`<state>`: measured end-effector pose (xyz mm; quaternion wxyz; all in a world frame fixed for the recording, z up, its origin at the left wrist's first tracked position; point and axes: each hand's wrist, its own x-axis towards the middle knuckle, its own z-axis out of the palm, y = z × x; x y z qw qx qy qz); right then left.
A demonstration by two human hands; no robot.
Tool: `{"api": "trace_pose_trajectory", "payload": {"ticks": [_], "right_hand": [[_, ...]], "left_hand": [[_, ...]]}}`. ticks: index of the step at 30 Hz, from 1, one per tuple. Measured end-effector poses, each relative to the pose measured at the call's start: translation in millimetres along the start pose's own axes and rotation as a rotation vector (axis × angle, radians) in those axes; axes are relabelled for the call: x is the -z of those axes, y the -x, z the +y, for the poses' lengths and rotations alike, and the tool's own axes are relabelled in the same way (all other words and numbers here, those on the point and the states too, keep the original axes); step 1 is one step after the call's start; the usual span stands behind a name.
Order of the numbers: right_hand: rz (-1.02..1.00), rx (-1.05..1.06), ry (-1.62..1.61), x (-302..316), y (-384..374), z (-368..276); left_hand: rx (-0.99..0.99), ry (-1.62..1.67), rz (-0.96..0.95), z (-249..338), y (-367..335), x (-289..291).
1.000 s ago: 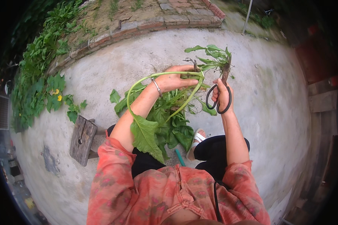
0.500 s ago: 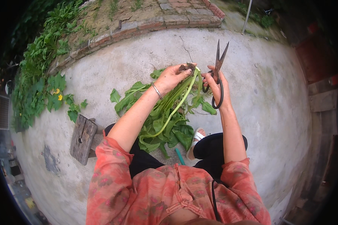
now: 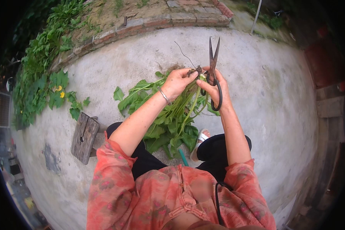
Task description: The person trims the roots and damaged parts of leafy green vegetables using scissors, gathering them into bundles and setting them aside on the ground.
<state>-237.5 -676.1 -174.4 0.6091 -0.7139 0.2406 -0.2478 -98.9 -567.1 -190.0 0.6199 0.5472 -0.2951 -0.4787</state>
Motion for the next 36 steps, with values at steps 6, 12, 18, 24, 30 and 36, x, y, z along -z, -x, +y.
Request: {"api": "trace_pose_trajectory", "payload": {"ticks": [6, 12, 18, 24, 30, 36], "right_hand": [[0.091, -0.068, -0.31, 7.1, -3.9, -10.8], [0.063, -0.054, -0.372, 9.7, -3.1, -11.1], [0.074, -0.068, -0.398, 3.7, -1.2, -11.2], [0.081, -0.095, -0.466, -2.4, -3.9, -9.2], [0.12, -0.101, -0.414, -4.1, -3.1, -4.3], [0.179, -0.089, -0.274, -4.6, -6.9, -5.7]], "left_hand": [[-0.024, 0.205, 0.176, 20.1, 10.6, 12.7], [-0.177, -0.135, 0.145, 17.3, 9.8, 37.0], [-0.517, -0.748, 0.094, 24.4, 28.7, 0.7], [-0.839, -0.888, 0.398, 19.5, 31.4, -25.6], [-0.853, -0.835, 0.435, 36.7, 30.5, -25.2], [-0.597, -0.517, 0.37, 20.1, 20.5, -5.6]]}}
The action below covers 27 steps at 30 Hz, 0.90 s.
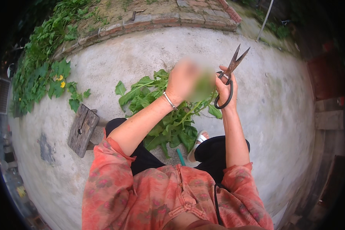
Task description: The person trims the roots and damaged parts of leafy green vegetables using scissors, gathering them into bundles and setting them aside on the ground.
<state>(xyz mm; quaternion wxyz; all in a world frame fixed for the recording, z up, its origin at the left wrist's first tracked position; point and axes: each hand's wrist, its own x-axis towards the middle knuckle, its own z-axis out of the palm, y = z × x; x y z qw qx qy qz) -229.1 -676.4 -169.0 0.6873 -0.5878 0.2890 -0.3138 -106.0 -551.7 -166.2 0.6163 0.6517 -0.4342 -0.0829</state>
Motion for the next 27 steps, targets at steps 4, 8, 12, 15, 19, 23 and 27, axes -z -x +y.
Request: {"api": "trace_pose_trajectory", "payload": {"ticks": [4, 8, 12, 15, 19, 23, 27], "right_hand": [[0.087, 0.066, 0.072, 15.7, -9.0, 7.7], [0.14, 0.172, 0.155, 18.9, -8.8, 2.4], [0.226, 0.286, 0.337, 44.6, -21.3, 6.9], [0.192, 0.284, 0.315, 47.1, -23.5, 4.3], [0.045, 0.24, 0.198, 34.3, -13.4, -9.6], [-0.036, 0.175, 0.159, 17.1, -3.6, -17.6], [-0.086, 0.048, 0.001, -1.4, -0.5, -10.0]], "left_hand": [[0.238, 0.411, -0.115, 3.8, -13.6, 27.5], [0.371, 0.525, -0.079, -1.3, -29.3, 78.7], [0.313, 0.614, 0.337, -24.5, -46.1, 138.5], [0.276, 0.481, 0.652, -56.2, -47.3, 199.6], [0.097, -0.831, 0.474, -55.4, -33.8, 181.3], [0.171, -0.493, -0.043, -24.0, -15.5, 91.5], [0.012, -0.419, -0.28, 14.8, 0.6, 49.6]]}}
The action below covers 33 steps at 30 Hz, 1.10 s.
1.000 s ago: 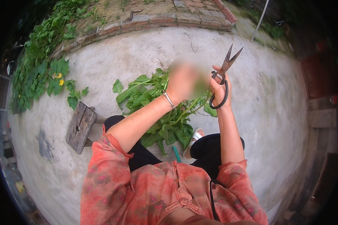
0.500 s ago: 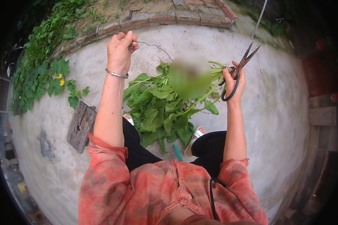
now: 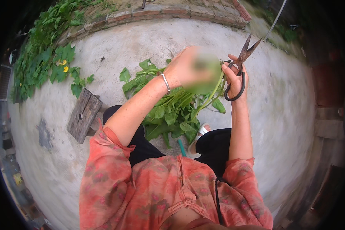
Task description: The person trims the roots and damaged parts of leafy green vegetables using scissors, gathering them into bundles and setting them aside on the ground.
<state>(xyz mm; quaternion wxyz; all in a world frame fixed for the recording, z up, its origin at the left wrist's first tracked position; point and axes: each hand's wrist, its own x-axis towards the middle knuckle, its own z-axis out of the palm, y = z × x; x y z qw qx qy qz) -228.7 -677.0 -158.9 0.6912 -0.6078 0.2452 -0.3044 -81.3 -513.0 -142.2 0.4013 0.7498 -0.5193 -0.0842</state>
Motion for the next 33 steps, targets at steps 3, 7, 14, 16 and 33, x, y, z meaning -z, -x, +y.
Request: {"api": "trace_pose_trajectory", "payload": {"ticks": [3, 7, 14, 16, 33], "right_hand": [[0.023, -0.032, -0.055, -7.4, 1.6, 3.9], [-0.048, -0.04, -0.053, -28.0, 5.7, -7.5], [-0.15, 0.028, -0.049, -30.3, 8.7, -32.7], [-0.157, 0.002, -0.048, -33.6, 8.5, -34.1], [-0.298, 0.317, 0.688, -172.4, 58.5, -68.5]], "left_hand": [[0.011, -0.163, -0.397, 54.1, 1.1, 14.4], [0.197, 0.175, -0.208, 1.6, 19.4, -17.7], [0.223, 0.908, -0.133, -46.8, 34.0, 36.0], [0.209, 1.102, -0.102, -55.2, 43.6, 55.0], [0.075, 1.09, -0.185, -58.3, 82.4, 102.5]]}}
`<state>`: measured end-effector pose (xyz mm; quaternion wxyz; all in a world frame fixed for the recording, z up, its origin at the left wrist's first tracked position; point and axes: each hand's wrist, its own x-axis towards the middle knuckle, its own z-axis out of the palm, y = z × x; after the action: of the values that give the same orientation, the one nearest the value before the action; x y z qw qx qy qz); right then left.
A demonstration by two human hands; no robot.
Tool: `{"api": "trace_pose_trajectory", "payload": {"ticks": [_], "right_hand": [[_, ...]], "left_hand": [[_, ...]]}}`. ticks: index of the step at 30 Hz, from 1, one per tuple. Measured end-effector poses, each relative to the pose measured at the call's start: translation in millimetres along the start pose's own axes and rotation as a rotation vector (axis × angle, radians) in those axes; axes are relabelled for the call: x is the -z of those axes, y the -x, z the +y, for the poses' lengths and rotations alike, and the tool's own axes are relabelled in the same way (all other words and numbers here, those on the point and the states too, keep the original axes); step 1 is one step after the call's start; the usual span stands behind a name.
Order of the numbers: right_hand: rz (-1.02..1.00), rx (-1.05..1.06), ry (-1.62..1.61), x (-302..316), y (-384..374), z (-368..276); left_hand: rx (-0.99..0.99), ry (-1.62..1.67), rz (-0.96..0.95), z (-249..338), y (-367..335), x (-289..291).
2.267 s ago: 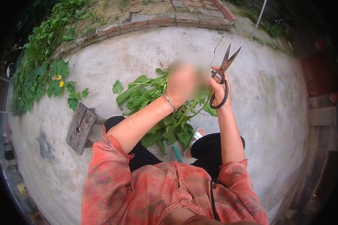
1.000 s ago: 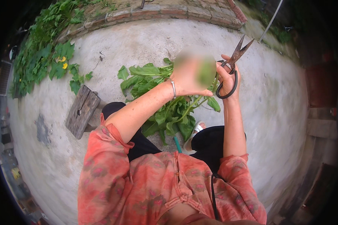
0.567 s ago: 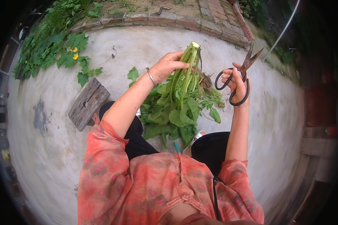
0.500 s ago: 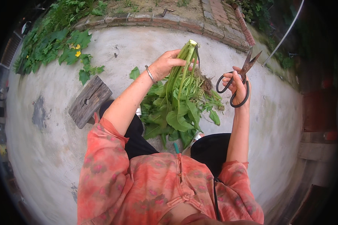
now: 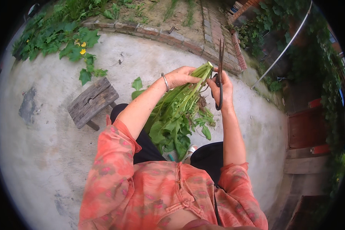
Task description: The person trims the roots and damaged parts of leafy green vegetables using scissors, gathering them into bundles and setting them aside on the ground.
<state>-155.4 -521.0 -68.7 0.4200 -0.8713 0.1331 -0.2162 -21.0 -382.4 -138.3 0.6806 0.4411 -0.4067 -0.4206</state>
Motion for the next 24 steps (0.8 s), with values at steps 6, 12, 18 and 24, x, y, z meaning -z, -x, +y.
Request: {"api": "trace_pose_trajectory", "payload": {"ticks": [6, 12, 18, 24], "right_hand": [[-0.058, -0.006, -0.221, 28.9, 15.3, 10.6], [-0.125, -0.074, -0.215, 58.9, 17.2, 45.3], [0.136, -0.139, 0.565, 140.2, 7.4, 173.1], [0.205, -0.408, 0.437, 151.6, 46.7, 322.9]], "left_hand": [[0.214, -0.132, -0.084, -19.0, 11.2, 15.0], [0.358, -0.314, -0.157, -4.7, 24.8, 32.5], [-0.009, -0.329, 0.217, 61.5, 64.2, 68.3], [-0.395, -0.132, 0.593, 133.1, 147.7, 75.9]]}}
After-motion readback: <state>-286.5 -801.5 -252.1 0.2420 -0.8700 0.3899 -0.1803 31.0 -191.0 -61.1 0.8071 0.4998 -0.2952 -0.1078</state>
